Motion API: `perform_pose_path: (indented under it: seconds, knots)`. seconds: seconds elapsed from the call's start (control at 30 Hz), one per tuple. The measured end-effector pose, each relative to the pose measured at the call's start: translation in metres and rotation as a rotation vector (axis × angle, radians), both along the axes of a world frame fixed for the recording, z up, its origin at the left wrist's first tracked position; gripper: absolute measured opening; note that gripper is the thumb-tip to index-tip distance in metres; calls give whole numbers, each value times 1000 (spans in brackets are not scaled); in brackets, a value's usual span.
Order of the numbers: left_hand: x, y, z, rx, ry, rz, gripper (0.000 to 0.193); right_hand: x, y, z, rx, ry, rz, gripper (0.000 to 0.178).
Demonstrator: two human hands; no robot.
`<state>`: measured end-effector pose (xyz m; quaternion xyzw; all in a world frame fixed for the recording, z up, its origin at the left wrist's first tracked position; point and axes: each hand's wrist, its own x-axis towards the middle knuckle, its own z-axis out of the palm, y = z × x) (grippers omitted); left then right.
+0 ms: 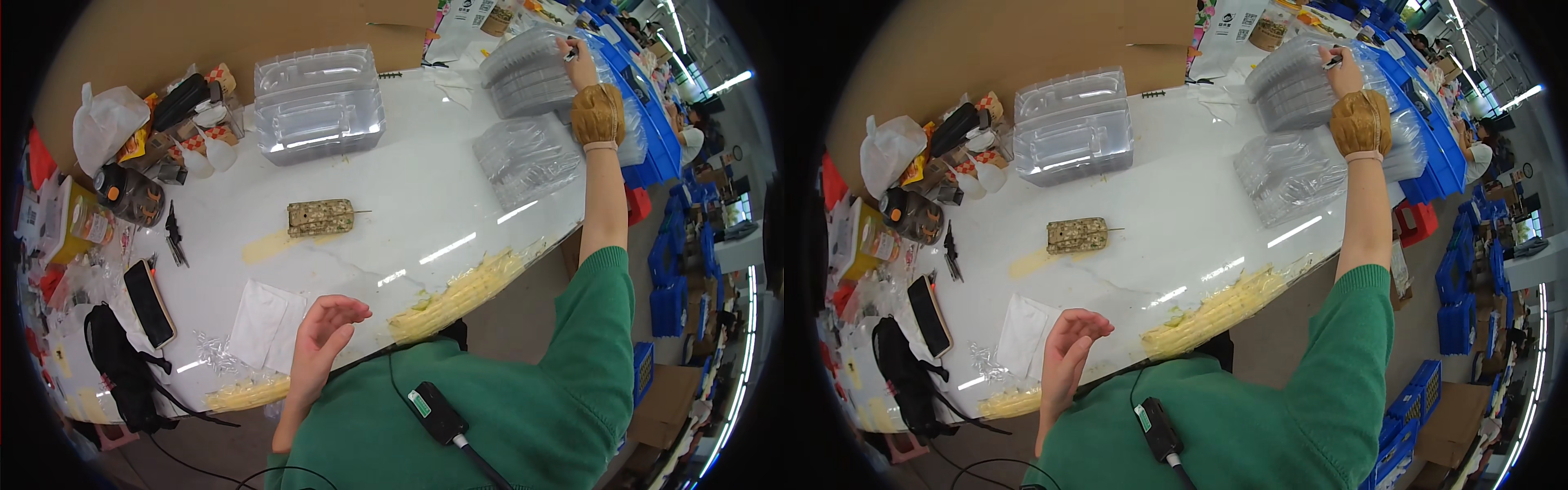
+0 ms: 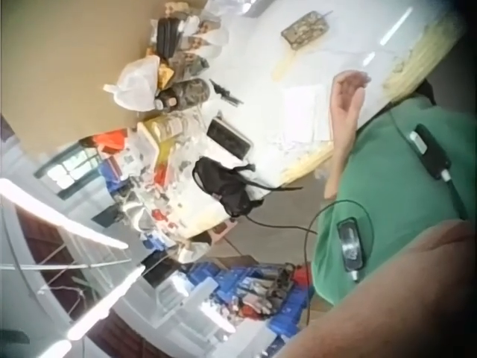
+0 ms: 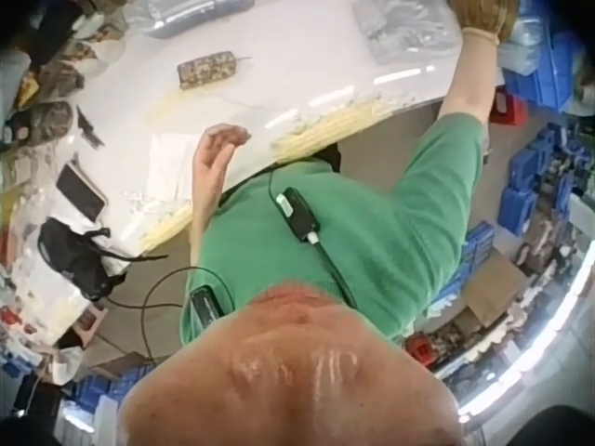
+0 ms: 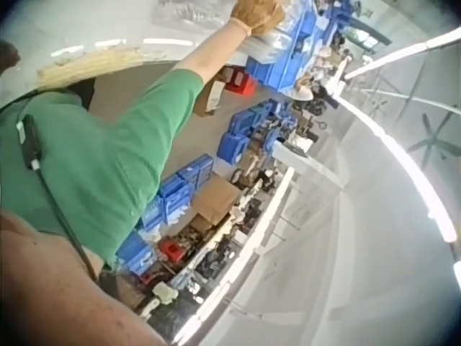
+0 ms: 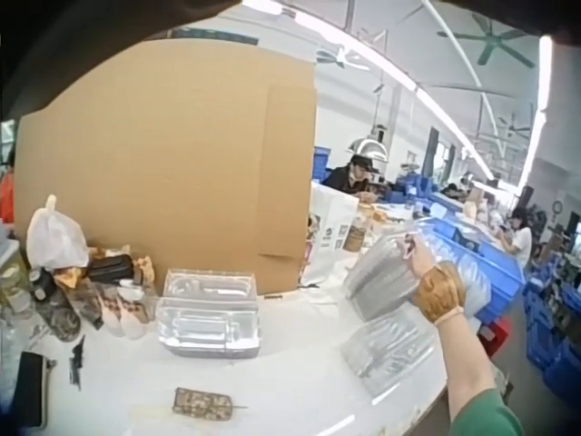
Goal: Assembling and packaging small plastic toy tank models at a workstation.
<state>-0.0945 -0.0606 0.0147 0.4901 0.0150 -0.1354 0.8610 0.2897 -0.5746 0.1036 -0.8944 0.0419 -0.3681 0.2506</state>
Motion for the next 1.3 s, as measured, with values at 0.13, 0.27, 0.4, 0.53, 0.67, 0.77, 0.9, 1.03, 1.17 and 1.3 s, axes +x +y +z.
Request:
perform_pose_path:
  seconds: [0.13, 0.27, 0.4, 0.53, 0.67, 0.77, 0.9, 1.03, 1.17, 1.3]
  knots:
    - [-5, 9, 1, 59, -9, 63, 32, -42, 62, 7, -45, -245, 116, 37]
    - [-10, 26, 0, 160, -22, 218, 30, -126, 119, 1, -83, -230, 205, 20]
    - [-2, 42, -3, 378, -86, 328, 30, -181, 155, -25, 5, -176, 247, 16]
    - [2, 49, 1, 839, -209, 428, 32, -213, 214, -55, 89, -14, 594, 19]
    - [4, 62, -1, 1038, -281, 518, 34, -227, 276, -88, 65, 227, 873, 25]
    - [-14, 71, -3, 1100, -292, 605, 35, -226, 305, -93, -140, 103, 1004, 29]
    - [-31, 96, -3, 1227, -195, 697, 39, -201, 314, -83, -90, 44, 983, 32]
    - [-35, 81, -5, 1180, -217, 557, 43, -190, 332, -79, -75, 112, 1048, 34]
    - [-26, 69, -1, 1137, -268, 450, 48, -208, 352, -87, -102, 236, 1109, 39]
    - [-8, 59, 6, 1104, -344, 376, 53, -212, 352, -113, -206, 503, 1034, 41]
